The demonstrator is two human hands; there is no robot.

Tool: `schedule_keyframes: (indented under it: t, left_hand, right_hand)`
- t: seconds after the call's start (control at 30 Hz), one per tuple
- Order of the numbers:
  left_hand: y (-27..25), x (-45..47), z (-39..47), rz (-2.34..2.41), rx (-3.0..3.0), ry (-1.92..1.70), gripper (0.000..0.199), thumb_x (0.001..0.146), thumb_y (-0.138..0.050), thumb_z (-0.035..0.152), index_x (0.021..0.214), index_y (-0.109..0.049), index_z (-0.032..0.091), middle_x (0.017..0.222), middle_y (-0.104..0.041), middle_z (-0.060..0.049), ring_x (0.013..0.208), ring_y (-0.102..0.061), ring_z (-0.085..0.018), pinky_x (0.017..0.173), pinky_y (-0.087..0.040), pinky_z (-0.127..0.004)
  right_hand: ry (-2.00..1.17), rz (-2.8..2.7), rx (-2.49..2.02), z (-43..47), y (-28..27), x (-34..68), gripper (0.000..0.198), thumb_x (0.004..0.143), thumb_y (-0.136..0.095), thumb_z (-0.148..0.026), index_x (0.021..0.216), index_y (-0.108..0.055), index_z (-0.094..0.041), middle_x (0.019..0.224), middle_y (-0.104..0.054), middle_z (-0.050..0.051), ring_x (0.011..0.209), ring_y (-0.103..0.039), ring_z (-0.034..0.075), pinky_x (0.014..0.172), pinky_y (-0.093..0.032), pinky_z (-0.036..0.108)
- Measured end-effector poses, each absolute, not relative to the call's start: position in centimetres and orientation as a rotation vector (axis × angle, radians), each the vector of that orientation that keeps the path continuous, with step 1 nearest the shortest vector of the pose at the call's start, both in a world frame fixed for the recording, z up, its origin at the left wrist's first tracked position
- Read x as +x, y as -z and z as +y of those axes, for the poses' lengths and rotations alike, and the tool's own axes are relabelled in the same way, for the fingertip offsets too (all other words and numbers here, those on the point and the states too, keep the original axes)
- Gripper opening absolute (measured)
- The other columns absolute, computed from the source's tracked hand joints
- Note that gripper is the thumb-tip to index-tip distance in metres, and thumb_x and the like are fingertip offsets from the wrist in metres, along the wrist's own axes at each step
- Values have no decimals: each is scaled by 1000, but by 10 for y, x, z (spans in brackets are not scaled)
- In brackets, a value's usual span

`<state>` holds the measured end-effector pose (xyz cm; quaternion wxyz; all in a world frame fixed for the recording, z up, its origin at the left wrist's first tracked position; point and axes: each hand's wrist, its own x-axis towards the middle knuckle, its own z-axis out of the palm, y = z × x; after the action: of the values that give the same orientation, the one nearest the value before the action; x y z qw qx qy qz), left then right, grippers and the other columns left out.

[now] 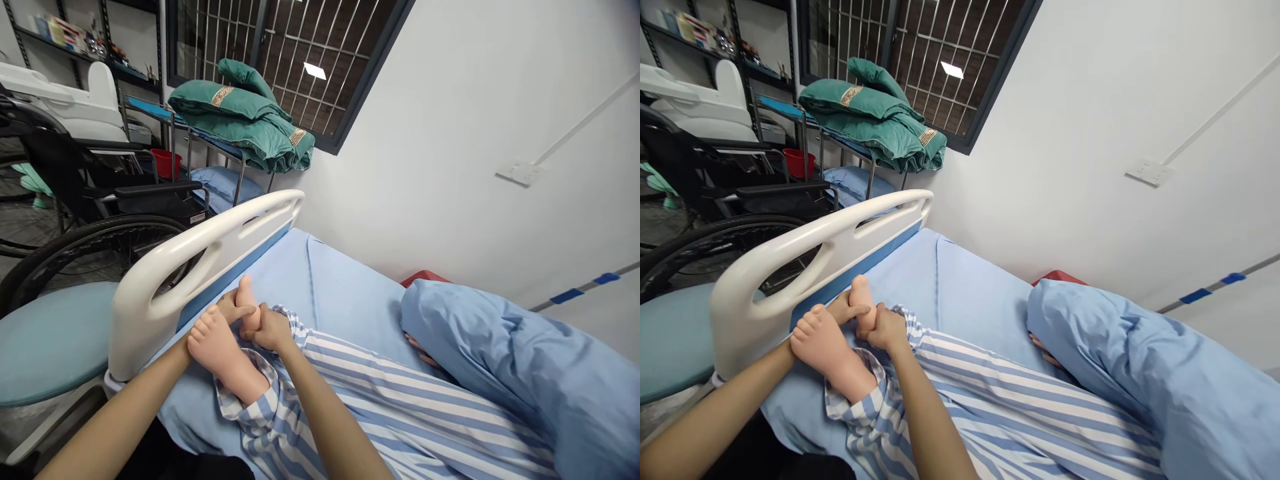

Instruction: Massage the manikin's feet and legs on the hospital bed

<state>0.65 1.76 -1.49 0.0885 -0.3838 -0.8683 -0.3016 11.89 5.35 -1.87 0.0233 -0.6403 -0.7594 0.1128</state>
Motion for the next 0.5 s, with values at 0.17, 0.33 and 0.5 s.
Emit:
schedule_keyframes:
  t: [0.17, 0.33, 0.5]
  left_hand:
    - [19, 5, 20, -2571, -1161, 794, 38, 91, -11, 19, 81, -48, 17, 74, -45, -6, 70, -40, -19, 58, -24, -29]
    - [14, 6, 17, -2599, -1196, 881, 38, 90, -12, 19, 80, -48, 17, 75, -47, -7, 71, -43, -20, 56, -26, -29]
    - [19, -7, 17, -2716, -1287, 1316, 33, 89, -19, 28, 88, -50, 17, 87, -52, -11, 87, -47, -24, 67, -35, -33]
  right_hand:
    - [-379, -2347, -1993, 55, 20, 119, 58, 60, -57, -63, 99, -44, -21, 90, -64, 4, 79, -61, 22, 59, -34, 27]
    - [-408, -2334, -2005, 53, 16, 118, 58, 61, -59, -61, 100, -44, -21, 90, -64, 4, 79, -61, 21, 60, -34, 26]
    - [-332, -2339, -1987, 50, 15, 116, 58, 60, -60, -60, 99, -44, -20, 92, -64, 6, 82, -61, 23, 61, -35, 27]
